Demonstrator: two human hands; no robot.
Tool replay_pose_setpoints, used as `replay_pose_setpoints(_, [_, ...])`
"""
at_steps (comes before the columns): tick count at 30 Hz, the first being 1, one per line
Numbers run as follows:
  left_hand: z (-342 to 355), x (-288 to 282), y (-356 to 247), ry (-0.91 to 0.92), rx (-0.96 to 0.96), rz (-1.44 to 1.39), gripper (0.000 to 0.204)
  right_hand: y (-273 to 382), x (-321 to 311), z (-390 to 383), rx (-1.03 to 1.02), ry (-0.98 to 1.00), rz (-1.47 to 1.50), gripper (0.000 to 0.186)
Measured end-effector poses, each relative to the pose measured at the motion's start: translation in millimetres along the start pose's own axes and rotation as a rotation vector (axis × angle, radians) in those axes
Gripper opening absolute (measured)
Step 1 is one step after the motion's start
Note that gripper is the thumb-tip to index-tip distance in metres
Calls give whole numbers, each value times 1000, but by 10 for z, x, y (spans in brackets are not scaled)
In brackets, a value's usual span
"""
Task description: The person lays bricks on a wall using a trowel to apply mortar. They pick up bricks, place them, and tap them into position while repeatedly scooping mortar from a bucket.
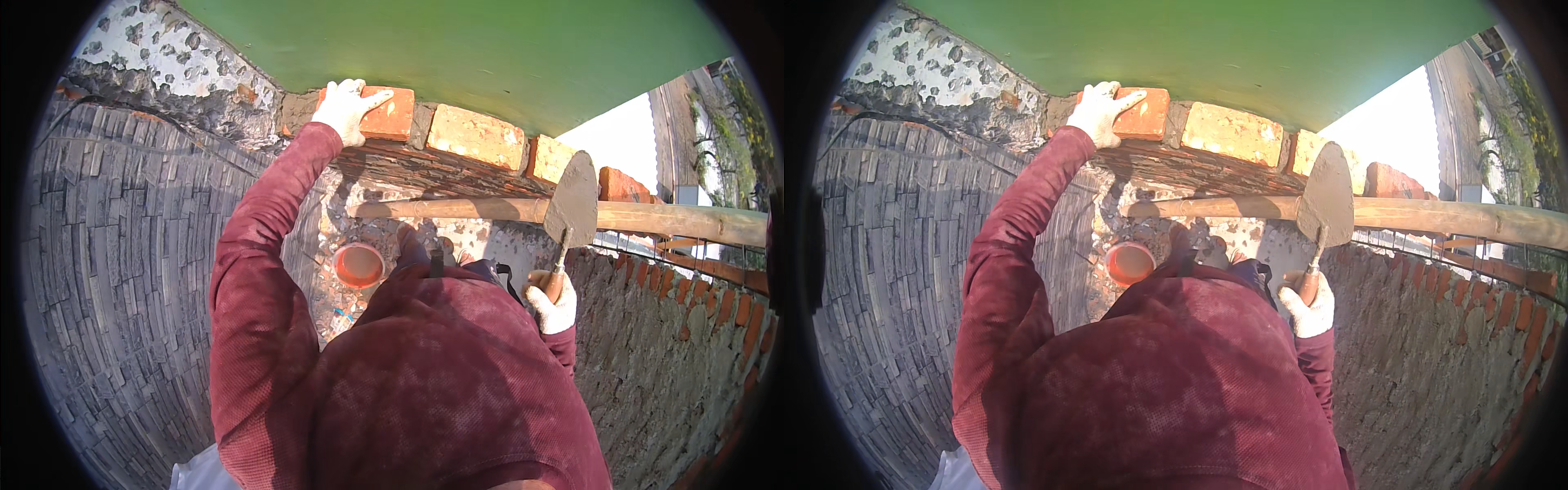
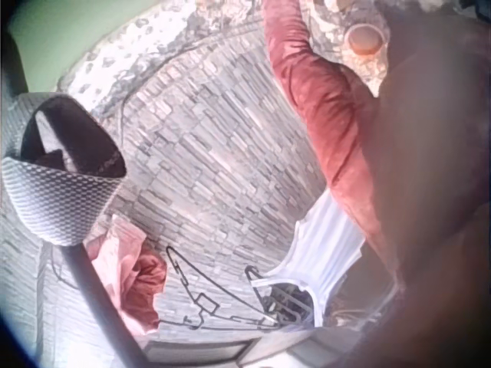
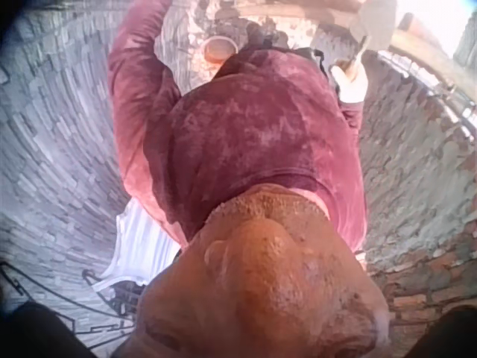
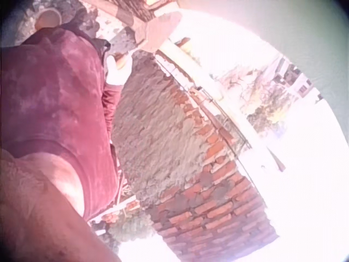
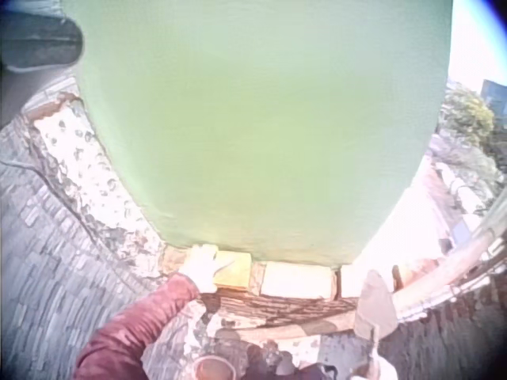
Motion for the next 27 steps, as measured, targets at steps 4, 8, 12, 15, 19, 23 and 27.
replay_pose_setpoints(4, [22,87,69,11,50,-25,105,218,292,-36,26,12,-41,42])
replay_pose_setpoints(8, [-9,203,146,0,52,-70,104,303,505,61,23,41,-71,45])
replay_pose_setpoints(12, [-1,228,170,-20,67,-118,106,438,646,170,4,58,-59,48])
replay_pose_setpoints(15, [-8,255,168,-46,67,-138,107,505,725,254,-9,77,-74,46])
replay_pose_setpoints(19, [-16,283,177,-47,64,-162,106,689,849,350,-61,119,-145,39])
replay_pose_setpoints(23, [-94,369,170,-206,122,-297,99,879,1004,452,-100,86,-211,36])
replay_pose_setpoints(27, [-201,388,66,-174,91,-303,88,1303,1265,579,-343,78,-394,42])
Point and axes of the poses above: each hand's wrist, its own z-axis towards the middle knuckle, its own x-axis out of the palm, y = z × x, the point moved 7 cm from there along z, towards the middle knuckle, and after that the axes turned 14 degrees about -y, right-handed, at the moved point
